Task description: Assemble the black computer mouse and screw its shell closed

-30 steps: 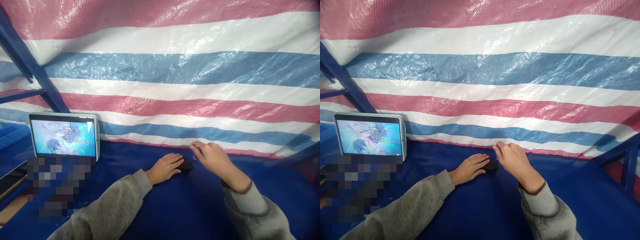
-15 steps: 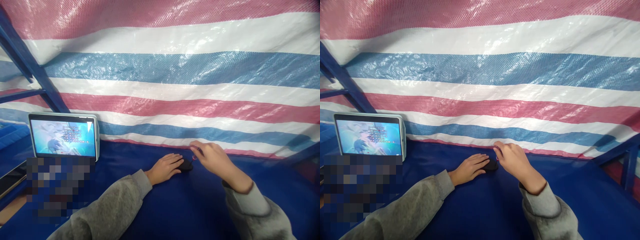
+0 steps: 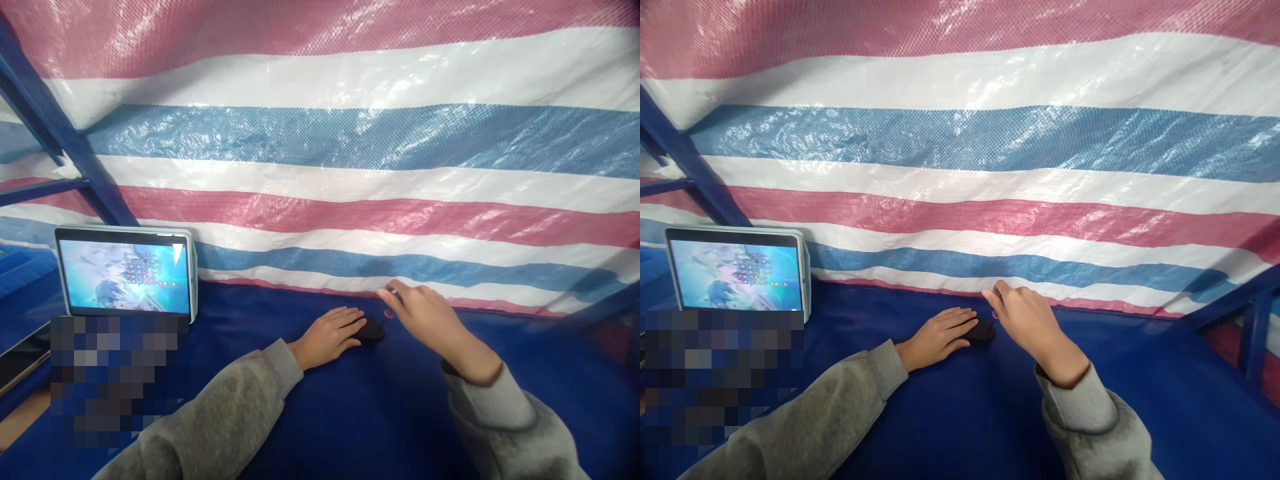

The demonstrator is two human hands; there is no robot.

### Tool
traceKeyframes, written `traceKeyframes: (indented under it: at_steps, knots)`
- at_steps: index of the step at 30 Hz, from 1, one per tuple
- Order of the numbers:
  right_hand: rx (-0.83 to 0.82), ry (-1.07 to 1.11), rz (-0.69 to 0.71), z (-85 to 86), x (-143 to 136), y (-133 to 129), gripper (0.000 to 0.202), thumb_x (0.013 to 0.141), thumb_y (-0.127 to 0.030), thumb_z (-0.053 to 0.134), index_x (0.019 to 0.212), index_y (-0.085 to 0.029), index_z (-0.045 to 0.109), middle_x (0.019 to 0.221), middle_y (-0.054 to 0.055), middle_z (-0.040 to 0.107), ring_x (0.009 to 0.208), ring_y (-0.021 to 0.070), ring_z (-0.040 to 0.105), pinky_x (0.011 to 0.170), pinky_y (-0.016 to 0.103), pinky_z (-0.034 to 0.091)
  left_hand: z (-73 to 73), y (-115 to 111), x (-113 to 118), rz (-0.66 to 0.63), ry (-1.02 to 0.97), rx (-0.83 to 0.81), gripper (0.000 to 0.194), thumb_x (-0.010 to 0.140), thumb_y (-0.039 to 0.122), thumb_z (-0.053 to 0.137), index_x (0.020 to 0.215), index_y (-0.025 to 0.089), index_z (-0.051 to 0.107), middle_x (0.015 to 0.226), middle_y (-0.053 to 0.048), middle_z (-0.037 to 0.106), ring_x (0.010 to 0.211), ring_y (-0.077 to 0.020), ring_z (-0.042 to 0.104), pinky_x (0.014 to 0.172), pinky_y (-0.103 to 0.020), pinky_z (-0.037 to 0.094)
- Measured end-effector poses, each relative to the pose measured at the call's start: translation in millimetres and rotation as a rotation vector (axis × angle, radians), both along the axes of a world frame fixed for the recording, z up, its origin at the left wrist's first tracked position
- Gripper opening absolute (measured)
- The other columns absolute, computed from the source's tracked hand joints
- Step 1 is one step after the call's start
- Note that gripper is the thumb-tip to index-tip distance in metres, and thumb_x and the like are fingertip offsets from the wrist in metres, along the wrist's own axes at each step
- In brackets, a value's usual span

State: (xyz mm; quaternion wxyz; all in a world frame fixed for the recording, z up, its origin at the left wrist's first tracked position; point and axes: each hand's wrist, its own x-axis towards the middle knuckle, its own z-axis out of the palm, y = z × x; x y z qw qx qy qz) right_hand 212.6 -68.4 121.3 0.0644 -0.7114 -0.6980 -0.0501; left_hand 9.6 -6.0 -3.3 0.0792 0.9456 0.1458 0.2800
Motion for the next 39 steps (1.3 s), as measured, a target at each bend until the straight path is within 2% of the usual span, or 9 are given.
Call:
traceKeyframes:
  at_steps: [4,6,11,17,29,33,36,39]
  knots:
    - [0.004,0.069,0.072,2.4,-2.2,-1.4,0.033,0.095,-0.027,0.034,0.107,-0.02,0.063,0.091,0.007,0.074,0.082,0.0218,0.067,0.065,0.03,0.036,-0.4,-0.1,0.3,0.0,-0.004,-0.009,0.043,0.1,0.041,0.044,0.136,0.018,0.05,0.141,-0.008,0.052,0.133,-0.0201,0.047,0.115,-0.04,0.037]
    - [0.004,0.066,0.088,3.0,-2.1,-1.4,0.031,0.092,-0.024,0.035,0.104,-0.02,0.064,0.09,0.007,0.073,0.08,0.0212,0.066,0.066,0.029,0.036,-0.5,-0.2,0.3,0.001,-0.002,-0.01,0.043,0.101,0.041,0.044,0.137,0.019,0.05,0.141,-0.008,0.053,0.133,-0.0204,0.047,0.115,-0.04,0.038]
    - [0.02,0.045,0.118,0.8,-1.4,-0.8,0.031,0.093,-0.028,0.037,0.102,-0.022,0.065,0.073,0.005,0.072,0.069,0.0209,0.066,0.063,0.029,0.036,0.0,-0.1,-0.1,-0.004,0.0,-0.008,0.042,0.101,0.04,0.044,0.137,0.02,0.049,0.141,-0.009,0.052,0.133,-0.0207,0.047,0.115,-0.041,0.037]
    - [0.038,0.063,0.162,1.8,-6.4,-3.7,0.031,0.095,-0.036,0.039,0.099,-0.023,0.067,0.075,0.004,0.073,0.07,0.0204,0.067,0.063,0.029,0.037,-2.0,0.7,-0.1,-0.003,0.005,0.0,0.043,0.1,0.039,0.046,0.137,0.018,0.049,0.142,-0.008,0.052,0.134,-0.0201,0.046,0.115,-0.04,0.037]
    - [0.041,0.015,0.065,-1.2,-4.0,-0.6,0.043,0.097,-0.051,0.034,0.093,-0.023,0.067,0.069,0.006,0.071,0.067,0.0222,0.066,0.058,0.029,0.033,-0.6,0.1,-0.3,-0.003,0.005,-0.006,0.043,0.101,0.041,0.044,0.138,0.02,0.049,0.142,-0.008,0.052,0.134,-0.0209,0.046,0.114,-0.041,0.038]
    - [0.009,0.019,0.033,0.3,-3.9,-0.8,0.035,0.097,-0.042,0.035,0.091,-0.022,0.063,0.073,0.006,0.071,0.069,0.0214,0.065,0.058,0.028,0.032,2.4,-1.0,-0.1,0.001,0.002,-0.015,0.043,0.101,0.042,0.042,0.136,0.018,0.051,0.141,-0.009,0.053,0.133,-0.0209,0.047,0.115,-0.04,0.037]
    - [0.003,0.099,0.084,2.4,-3.9,-1.6,0.023,0.092,-0.026,0.039,0.087,-0.021,0.061,0.082,0.005,0.071,0.074,0.0186,0.064,0.062,0.027,0.034,2.9,-1.1,0.4,0.0,-0.002,-0.017,0.043,0.101,0.042,0.042,0.135,0.018,0.052,0.14,-0.008,0.053,0.133,-0.0204,0.048,0.115,-0.04,0.038]
    - [0.005,0.128,0.124,3.0,-3.9,-1.6,0.022,0.092,-0.024,0.039,0.087,-0.021,0.061,0.08,0.004,0.071,0.071,0.0176,0.064,0.063,0.027,0.035,1.8,-0.5,0.6,0.002,0.002,-0.019,0.043,0.101,0.042,0.042,0.136,0.018,0.051,0.141,-0.008,0.053,0.133,-0.0208,0.047,0.114,-0.041,0.038]
